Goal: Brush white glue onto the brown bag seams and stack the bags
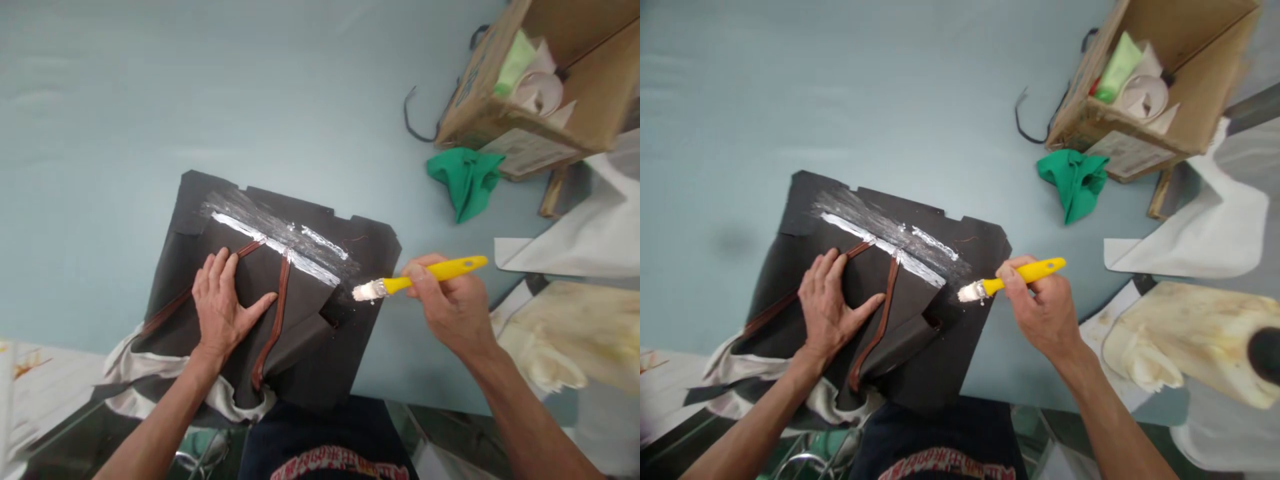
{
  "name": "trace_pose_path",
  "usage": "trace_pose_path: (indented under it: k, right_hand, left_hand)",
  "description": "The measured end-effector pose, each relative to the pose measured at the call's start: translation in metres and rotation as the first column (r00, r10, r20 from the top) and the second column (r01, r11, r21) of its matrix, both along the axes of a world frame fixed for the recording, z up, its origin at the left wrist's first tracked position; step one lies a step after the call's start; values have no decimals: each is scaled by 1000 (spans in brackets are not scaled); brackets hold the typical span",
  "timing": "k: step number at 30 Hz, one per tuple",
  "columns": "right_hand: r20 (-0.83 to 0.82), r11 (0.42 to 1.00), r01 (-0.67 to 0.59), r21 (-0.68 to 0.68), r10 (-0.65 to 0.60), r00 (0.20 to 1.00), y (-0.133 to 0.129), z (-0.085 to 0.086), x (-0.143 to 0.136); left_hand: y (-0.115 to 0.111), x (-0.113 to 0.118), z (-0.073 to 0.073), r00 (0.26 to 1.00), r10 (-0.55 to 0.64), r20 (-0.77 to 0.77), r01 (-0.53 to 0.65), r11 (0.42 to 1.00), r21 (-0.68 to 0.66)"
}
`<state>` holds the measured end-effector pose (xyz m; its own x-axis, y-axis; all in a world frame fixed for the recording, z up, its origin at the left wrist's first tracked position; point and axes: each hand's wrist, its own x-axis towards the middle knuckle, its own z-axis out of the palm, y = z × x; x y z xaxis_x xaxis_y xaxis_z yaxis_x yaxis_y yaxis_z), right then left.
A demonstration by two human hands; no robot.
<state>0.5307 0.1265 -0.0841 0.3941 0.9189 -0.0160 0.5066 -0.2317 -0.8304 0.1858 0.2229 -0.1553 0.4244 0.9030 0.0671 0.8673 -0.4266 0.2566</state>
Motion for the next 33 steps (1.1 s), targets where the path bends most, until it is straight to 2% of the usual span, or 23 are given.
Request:
trace_pose_path:
  k: [3,5,9,12,16,18,20,23,25,27,30,33]
  right_hand:
    - [-62,996,93,-5,-93,994,-7,4,-2]
    - [-110,990,144,0,-143,984,-2,0,-14]
    - [-130,993,104,-55,-110,985,14,-14,-35]
    - [-98,992,92,-81,-100,990,9,-15,-31]
    - [-82,984,156,-91,-164,983,-10,-2,-14]
    - [-100,980,179,-88,-187,977,-16,2,-10]
    - [-131,976,204,-79,-213,968,-18,3,-11]
    - [-188,962,267,-60,-273,943,-19,0,-15]
    - [-226,942,332,-42,-333,916,-21,-1,-17]
    - [-265,917,399,-27,-391,881,-23,-2,-20]
    - [-335,887,462,-17,-441,833,-26,-2,-29]
    - [-409,877,481,-18,-445,797,-27,-1,-41]
  left_hand:
    - [1,-2,-1,999,5,46,-5,1000,-10]
    - [2,-3,-1,998,-1,69,3,1000,-22]
    - [4,-4,-2,998,-3,65,5,999,-37]
    - [3,-3,-4,999,13,52,-10,999,-44]
    - [5,-4,-6,997,27,77,-22,998,-64]
    - [8,-3,0,995,42,86,-33,994,-105]
    - [9,3,14,992,85,89,-72,988,-139]
    - [2,25,46,986,122,114,-108,987,-117]
    - [-11,50,68,991,77,105,-67,993,-99]
    - [-28,78,83,999,28,28,-24,993,-117]
    - [-50,113,85,991,26,-133,-46,988,-145]
    - [-58,125,73,976,58,-209,-90,984,-151]
